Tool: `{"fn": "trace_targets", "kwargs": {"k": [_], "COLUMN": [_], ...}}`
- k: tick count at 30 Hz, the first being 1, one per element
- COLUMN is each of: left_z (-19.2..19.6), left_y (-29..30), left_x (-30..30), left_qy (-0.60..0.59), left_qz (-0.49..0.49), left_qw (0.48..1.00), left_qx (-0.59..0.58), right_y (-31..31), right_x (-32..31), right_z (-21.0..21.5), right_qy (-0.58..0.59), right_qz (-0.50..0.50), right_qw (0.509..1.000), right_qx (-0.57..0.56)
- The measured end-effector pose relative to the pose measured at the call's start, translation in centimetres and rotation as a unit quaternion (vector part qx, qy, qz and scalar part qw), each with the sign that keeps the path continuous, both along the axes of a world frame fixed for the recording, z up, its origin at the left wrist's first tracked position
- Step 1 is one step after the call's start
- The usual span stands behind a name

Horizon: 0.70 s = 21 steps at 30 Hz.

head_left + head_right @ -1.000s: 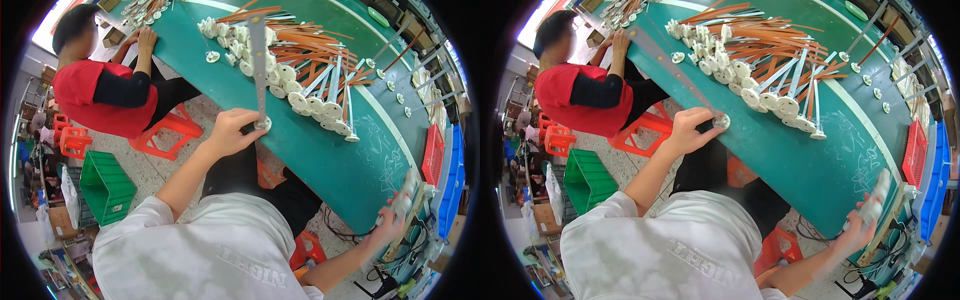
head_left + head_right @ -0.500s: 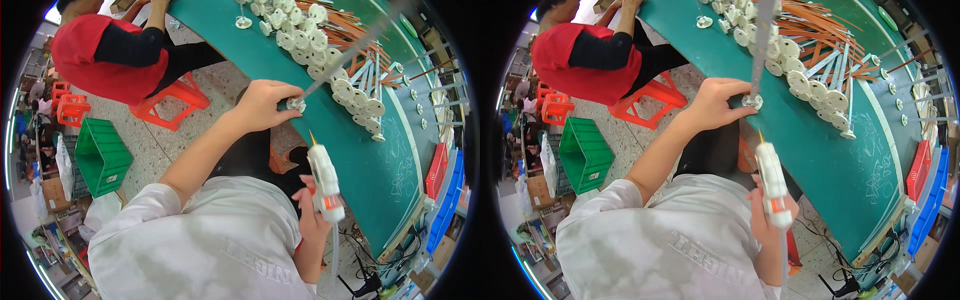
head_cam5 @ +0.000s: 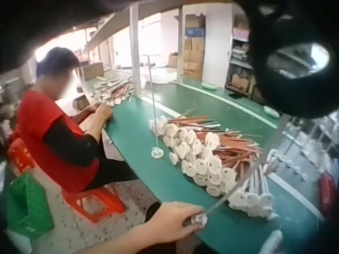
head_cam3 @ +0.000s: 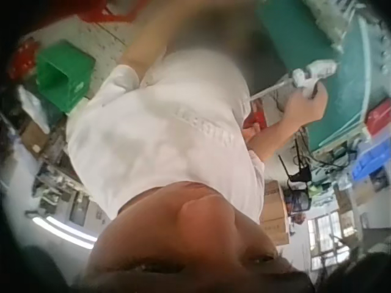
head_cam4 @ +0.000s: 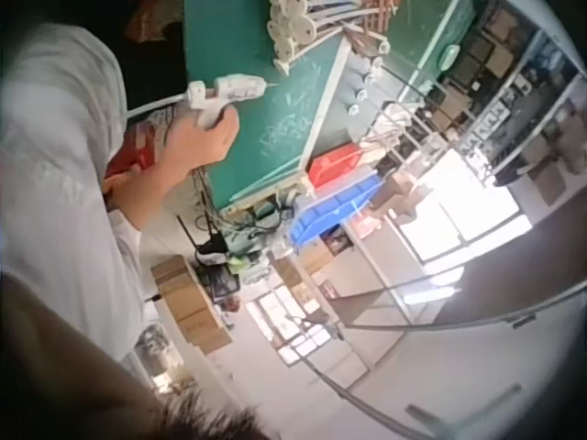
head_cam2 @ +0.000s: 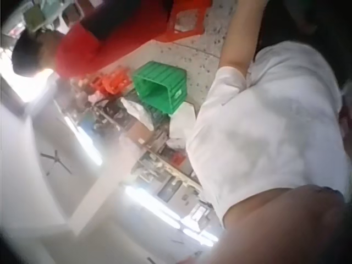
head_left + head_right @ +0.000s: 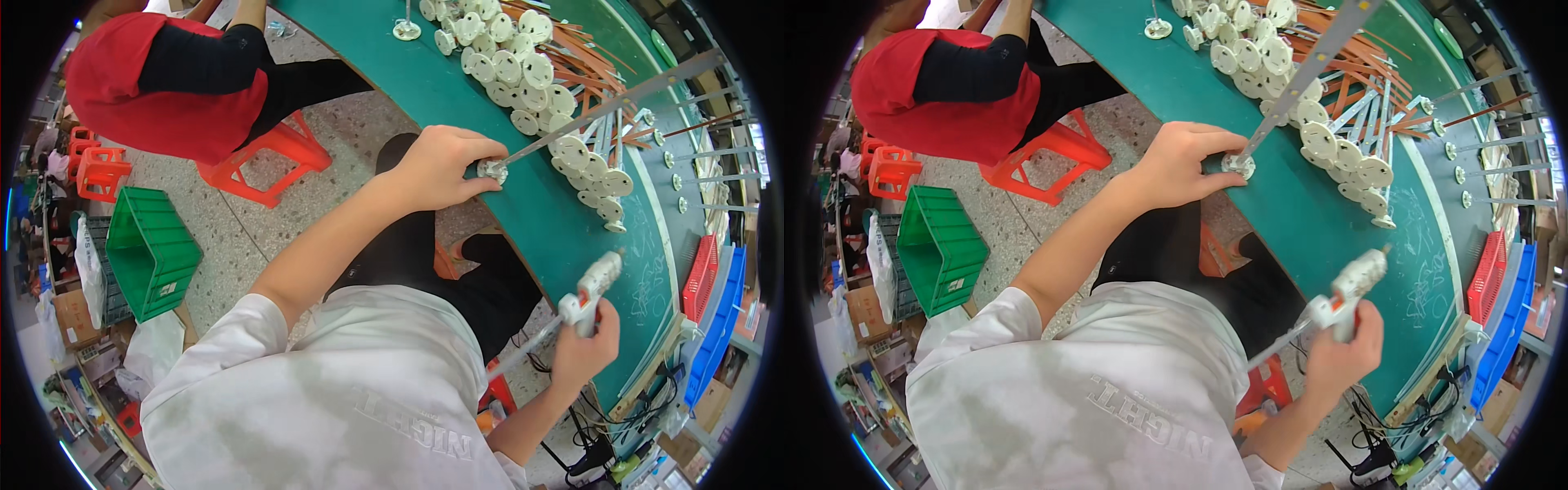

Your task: Assembling LED strips onto circular plastic bases using a hot glue gun.

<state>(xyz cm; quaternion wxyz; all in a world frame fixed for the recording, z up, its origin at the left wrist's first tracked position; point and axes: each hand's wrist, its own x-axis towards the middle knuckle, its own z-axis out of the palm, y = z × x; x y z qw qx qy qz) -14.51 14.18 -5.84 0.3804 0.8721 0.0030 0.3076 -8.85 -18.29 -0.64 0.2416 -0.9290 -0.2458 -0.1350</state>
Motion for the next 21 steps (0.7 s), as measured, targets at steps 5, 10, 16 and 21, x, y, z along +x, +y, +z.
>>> {"fn": "trace_targets", "kwargs": {"k": [5, 10, 16, 21], "left_z": [0.6, 0.2, 0.4, -0.2], "left_y": [0.3, 1.6, 2.3, 2.5], "left_x": [0.2, 1.2, 1.2, 1.5], "left_qy": [0.069, 0.053, 0.076, 0.069], "left_qz": [-0.017, -0.081, -0.106, -0.104], "left_qw": [0.997, 0.995, 0.991, 0.992], "left_qx": [-0.006, -0.017, -0.034, -0.028], "right_y": [-4.4, -5.8, -1.3, 11.5], "right_x": [6.2, 7.2, 3.0, -0.5], "right_z": [-1.7, -3.2, 2.0, 1.3], "right_qy": [-0.029, -0.002, -0.101, 0.106], "right_qz": [-0.06, -0.063, -0.065, 0.169], "right_qw": [0.997, 0.997, 0.988, 0.96], "right_qx": [-0.034, -0.047, -0.094, 0.197]}}
